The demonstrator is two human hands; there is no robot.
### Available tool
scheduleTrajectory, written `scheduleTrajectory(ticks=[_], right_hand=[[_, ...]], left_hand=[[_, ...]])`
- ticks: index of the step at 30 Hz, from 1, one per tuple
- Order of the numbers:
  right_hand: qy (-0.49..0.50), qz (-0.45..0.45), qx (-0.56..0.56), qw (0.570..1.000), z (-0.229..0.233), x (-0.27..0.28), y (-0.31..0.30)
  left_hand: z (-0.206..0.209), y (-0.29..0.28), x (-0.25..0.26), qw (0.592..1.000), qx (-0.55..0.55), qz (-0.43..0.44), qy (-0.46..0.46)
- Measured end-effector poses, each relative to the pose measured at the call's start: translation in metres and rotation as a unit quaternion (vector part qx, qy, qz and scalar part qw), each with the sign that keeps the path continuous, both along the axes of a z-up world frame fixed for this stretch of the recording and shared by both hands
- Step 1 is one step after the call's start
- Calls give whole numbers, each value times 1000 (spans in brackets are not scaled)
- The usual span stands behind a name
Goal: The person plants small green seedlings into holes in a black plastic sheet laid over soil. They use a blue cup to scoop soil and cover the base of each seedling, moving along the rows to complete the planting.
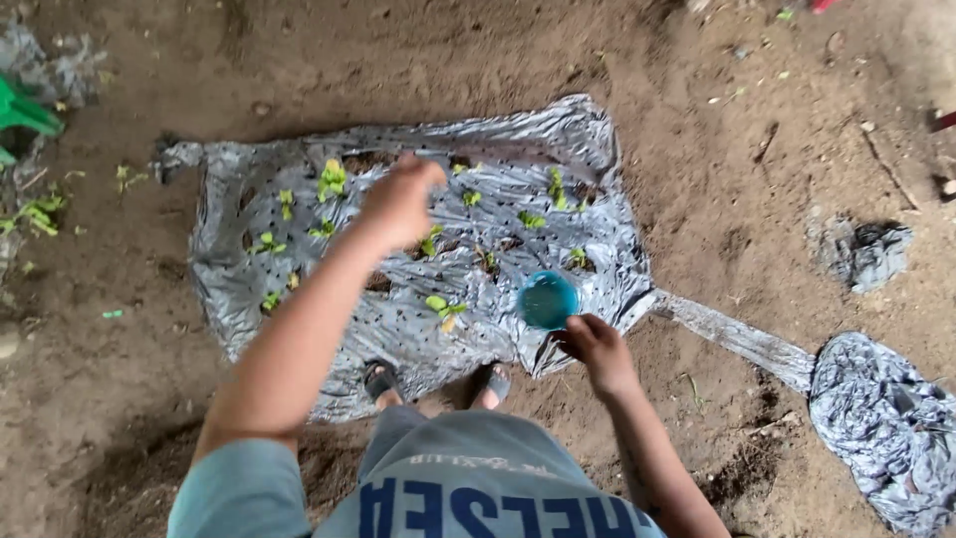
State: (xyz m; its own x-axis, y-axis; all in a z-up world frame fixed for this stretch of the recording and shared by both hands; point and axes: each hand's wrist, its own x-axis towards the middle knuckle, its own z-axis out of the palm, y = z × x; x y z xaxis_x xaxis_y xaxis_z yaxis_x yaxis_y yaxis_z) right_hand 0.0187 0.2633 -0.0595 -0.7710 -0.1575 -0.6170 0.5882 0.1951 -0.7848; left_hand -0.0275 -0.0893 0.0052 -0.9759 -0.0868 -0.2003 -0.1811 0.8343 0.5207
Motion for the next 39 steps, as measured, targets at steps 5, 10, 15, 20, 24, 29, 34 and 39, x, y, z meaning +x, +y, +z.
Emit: scheduleTrajectory(ticks=[5,10,15,20,24,29,34,39], right_hand=[[39,-123,-1,992,15,18,55],[83,-178,27,980,14,29,110],[67,-216,-4,974,-27,25,181],[79,-217,4,973,-11,22,163],[152,-211,-4,965,-16,23,147],[114,-213,-26,970,-28,21,112],[85,-226,-44,969,-35,25,65],[75,-128,-79,986,-62,19,27]], left_hand=[[-121,-131,3,984,-129,120,-33],[-99,-181,36,964,-104,243,-15],[-136,-218,65,907,-77,389,-145],[-130,-155,77,900,48,389,-193],[-219,-155,77,960,-17,234,-151],[-135,-13,59,982,93,143,-85],[-83,99,47,977,207,-52,23],[-83,154,32,942,113,-278,151]])
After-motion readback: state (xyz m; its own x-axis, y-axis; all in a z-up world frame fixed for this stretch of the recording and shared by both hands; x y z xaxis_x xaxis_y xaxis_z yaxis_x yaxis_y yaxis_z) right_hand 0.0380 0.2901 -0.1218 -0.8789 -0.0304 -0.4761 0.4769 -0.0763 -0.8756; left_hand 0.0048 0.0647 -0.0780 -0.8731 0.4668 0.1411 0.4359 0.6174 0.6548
